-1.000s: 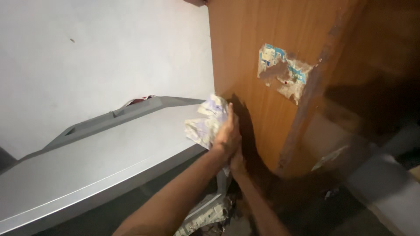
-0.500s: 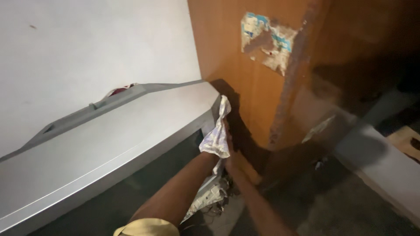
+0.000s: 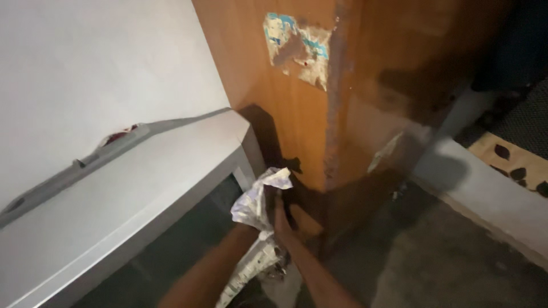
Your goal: The person wipes the top and front surfaces of a CRT television using a patterned cloth. They clean the top lid, the front bezel, and the screen area in a continuous sequence.
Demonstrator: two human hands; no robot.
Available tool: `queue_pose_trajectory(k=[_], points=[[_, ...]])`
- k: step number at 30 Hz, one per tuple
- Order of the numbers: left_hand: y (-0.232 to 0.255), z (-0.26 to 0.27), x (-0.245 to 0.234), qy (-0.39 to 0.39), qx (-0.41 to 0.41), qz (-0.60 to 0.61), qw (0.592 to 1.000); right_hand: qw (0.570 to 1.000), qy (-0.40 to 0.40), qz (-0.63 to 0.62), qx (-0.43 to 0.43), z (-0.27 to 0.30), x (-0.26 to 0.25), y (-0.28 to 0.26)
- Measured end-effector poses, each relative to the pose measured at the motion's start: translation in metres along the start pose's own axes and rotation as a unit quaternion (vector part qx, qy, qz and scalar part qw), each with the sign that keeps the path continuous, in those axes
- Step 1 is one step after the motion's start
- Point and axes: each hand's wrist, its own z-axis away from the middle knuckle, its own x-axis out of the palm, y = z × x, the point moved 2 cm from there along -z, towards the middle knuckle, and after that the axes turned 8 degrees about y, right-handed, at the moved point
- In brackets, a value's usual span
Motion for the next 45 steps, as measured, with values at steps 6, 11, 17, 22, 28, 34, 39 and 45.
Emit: queue_pose_trajectory(k=[6,11,17,22,28,34,39,45], points=[[-0.030,-0.010,0.012,-0.005,-0.055,0.088,0.995,0.996,-0.019,-0.023,-0.082,-0.054,0.019,-0.028],[-0.054,-0.014,-0.017,0.057,0.068,-0.183,0.979,0.992,-0.007,-0.103,-0.072,-0.044,0.061,-0.123],[-0.082,0.033,-0.110,0.092,-0.080,-0.142,0.982,0.915,-0.007,0.164,-0.369,0.044,0.103,-0.243],[-0.100,0.103,-0.134,0.121,-0.162,-0.109,0.973,0.784,-0.005,0.367,-0.502,0.103,0.144,-0.275],[-0.109,0.187,-0.157,0.185,-0.202,-0.132,0.953,0.728,-0.090,0.371,-0.569,0.161,0.191,-0.282],[-0.117,0.240,-0.166,0.235,-0.219,-0.157,0.934,0.695,-0.130,0.373,-0.601,0.201,0.222,-0.275],[-0.121,0.263,-0.170,0.294,-0.220,-0.176,0.913,0.670,-0.142,0.354,-0.637,0.220,0.234,-0.272],[-0.118,0.292,-0.157,0.357,-0.206,-0.212,0.886,0.636,-0.112,0.332,-0.687,0.215,0.240,-0.262]])
